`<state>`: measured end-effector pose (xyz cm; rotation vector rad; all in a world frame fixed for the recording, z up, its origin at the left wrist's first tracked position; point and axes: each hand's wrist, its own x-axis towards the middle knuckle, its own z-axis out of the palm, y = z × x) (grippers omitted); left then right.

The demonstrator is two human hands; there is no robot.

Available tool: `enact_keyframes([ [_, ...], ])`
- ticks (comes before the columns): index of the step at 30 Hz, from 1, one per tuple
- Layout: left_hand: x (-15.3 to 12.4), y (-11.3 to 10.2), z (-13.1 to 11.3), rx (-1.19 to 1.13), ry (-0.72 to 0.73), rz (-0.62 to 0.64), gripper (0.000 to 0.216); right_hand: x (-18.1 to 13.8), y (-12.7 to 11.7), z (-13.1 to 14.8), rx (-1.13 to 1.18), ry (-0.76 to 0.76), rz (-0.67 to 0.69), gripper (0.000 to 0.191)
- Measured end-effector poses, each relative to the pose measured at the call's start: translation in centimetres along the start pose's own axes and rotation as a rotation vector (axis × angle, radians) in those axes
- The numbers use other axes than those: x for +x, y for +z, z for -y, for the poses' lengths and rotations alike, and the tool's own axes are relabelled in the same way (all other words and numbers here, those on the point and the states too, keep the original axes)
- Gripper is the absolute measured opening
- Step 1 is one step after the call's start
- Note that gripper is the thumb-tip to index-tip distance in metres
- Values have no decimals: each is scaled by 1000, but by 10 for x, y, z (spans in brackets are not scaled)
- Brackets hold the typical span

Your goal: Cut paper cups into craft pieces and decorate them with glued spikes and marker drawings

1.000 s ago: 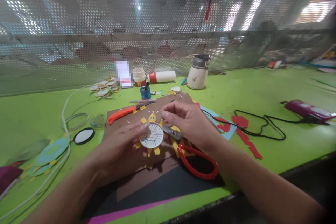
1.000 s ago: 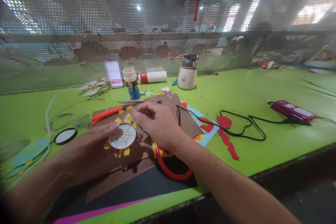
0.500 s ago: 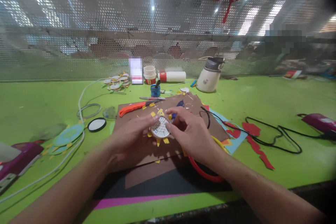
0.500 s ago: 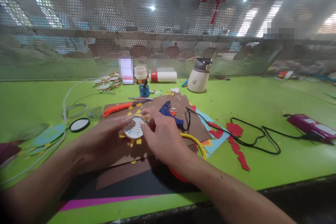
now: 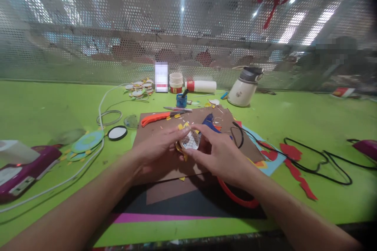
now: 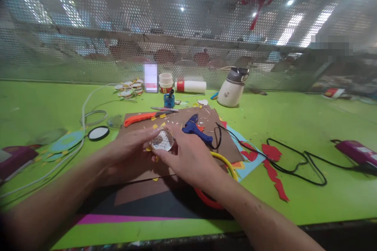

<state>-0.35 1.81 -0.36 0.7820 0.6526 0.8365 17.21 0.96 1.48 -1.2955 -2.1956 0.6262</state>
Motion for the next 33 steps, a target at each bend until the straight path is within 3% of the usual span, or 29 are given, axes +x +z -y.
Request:
enact_keyframes([
  [4,1,-2,-2,-6,23,-12,36,1,0,-2,33,0,-24,49],
  [9,2,-2,-6,-13,60,-42,30,1,0,-5,118,-51,-63,47],
  [18,-2,-7,-11,-73,153,93,24,3,-8,-15,129,-273,-182,48],
  [23,-2,-8,-10,-69,187,88,24,3,-15,-14,99,-328,-229,47],
  [33,-4,-11,-12,-32,249,191,27,3,-14,-22,225,-444,-332,46],
])
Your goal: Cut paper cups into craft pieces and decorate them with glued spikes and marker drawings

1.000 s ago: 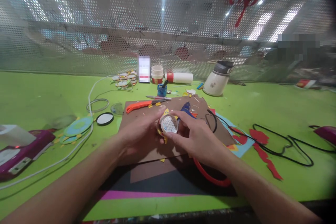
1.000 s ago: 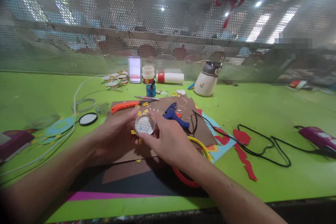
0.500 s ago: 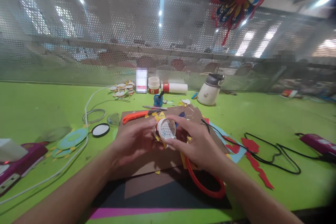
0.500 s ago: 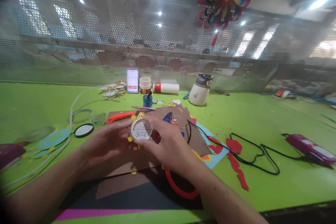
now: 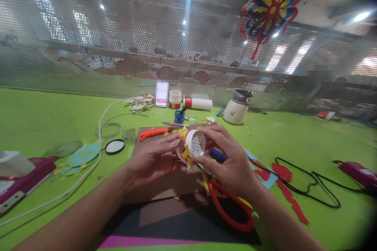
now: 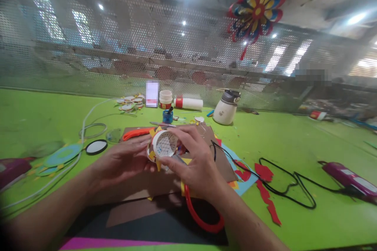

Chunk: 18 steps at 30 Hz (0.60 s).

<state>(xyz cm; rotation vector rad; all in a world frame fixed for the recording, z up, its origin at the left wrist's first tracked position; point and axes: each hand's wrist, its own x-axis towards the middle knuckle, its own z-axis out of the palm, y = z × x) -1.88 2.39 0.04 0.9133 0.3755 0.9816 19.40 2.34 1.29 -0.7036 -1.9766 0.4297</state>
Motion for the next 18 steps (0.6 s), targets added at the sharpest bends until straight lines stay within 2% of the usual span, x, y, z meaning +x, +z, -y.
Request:
enact_keyframes([
  [3,0,-1,0,-5,0,22,28,0,-2,0,55,40,-65,43],
  [8,0,1,-2,14,11,21,34,3,-5,5,374,194,-125,39],
  [10,-1,3,-1,37,21,4,38,3,-4,7,418,212,-140,38],
  [15,-2,7,2,122,67,-74,37,-1,3,11,280,216,-101,40],
  [18,0,3,5,192,101,-45,43,-1,6,16,99,177,-105,38],
])
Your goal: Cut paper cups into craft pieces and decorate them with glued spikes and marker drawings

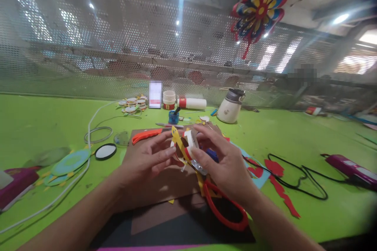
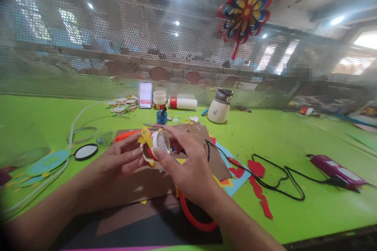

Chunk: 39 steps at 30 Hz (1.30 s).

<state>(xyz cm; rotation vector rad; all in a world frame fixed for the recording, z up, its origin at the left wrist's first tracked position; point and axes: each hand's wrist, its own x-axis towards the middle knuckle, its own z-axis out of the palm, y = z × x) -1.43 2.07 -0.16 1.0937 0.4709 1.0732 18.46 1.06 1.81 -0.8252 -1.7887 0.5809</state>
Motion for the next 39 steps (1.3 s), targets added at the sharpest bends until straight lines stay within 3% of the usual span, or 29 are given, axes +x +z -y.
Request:
enact_keyframes([
  [7,3,-2,1,63,81,24,39,-2,-2,6,-180,-88,-15,36],
  [17,3,2,-2,77,110,32,46,-2,-2,6,-308,-99,24,33],
  [25,1,5,-3,111,106,-22,46,-3,-1,6,-322,-100,18,34],
  [39,1,-3,2,157,148,-8,41,-5,2,6,-289,-104,-8,33],
])
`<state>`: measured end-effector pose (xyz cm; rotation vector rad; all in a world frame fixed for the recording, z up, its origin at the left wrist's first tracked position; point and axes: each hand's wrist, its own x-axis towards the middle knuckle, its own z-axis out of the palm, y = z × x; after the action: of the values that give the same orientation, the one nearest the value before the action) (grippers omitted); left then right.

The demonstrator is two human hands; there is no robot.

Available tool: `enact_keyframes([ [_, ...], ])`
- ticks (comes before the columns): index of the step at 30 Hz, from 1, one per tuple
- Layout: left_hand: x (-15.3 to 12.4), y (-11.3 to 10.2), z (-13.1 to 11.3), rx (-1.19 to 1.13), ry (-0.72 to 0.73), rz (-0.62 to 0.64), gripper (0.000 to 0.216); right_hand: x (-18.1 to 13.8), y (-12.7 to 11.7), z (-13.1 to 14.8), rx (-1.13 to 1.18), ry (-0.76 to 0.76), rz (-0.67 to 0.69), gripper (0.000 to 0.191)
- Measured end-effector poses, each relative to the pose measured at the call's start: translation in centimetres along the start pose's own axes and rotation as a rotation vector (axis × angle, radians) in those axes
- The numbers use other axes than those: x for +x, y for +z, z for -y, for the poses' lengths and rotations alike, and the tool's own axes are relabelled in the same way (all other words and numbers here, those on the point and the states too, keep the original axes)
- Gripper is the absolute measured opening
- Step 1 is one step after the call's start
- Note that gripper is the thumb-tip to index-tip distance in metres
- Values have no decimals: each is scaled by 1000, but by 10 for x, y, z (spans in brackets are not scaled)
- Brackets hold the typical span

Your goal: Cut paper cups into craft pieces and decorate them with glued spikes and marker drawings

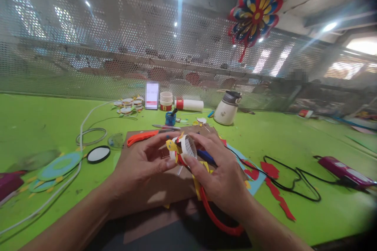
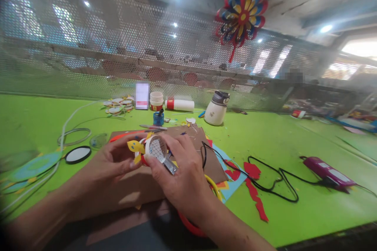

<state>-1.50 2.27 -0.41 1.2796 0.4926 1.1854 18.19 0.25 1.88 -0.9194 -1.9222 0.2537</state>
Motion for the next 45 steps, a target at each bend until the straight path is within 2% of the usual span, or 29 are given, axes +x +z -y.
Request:
enact_keyframes([
  [7,-1,3,-3,-1,24,4,41,0,0,2,22,-6,-32,31],
  [15,-2,8,-6,42,57,31,40,-4,1,6,-85,-18,-65,32],
  [20,-2,12,-7,10,77,-30,40,-4,-1,8,-115,-28,-45,31],
  [26,-3,8,-4,97,88,36,43,-5,1,10,-150,-49,-38,34],
  [31,-4,7,1,126,125,26,43,-8,3,10,-211,-70,-42,38],
  [45,-5,14,-6,161,182,36,49,-7,2,14,-109,-66,-26,37],
])
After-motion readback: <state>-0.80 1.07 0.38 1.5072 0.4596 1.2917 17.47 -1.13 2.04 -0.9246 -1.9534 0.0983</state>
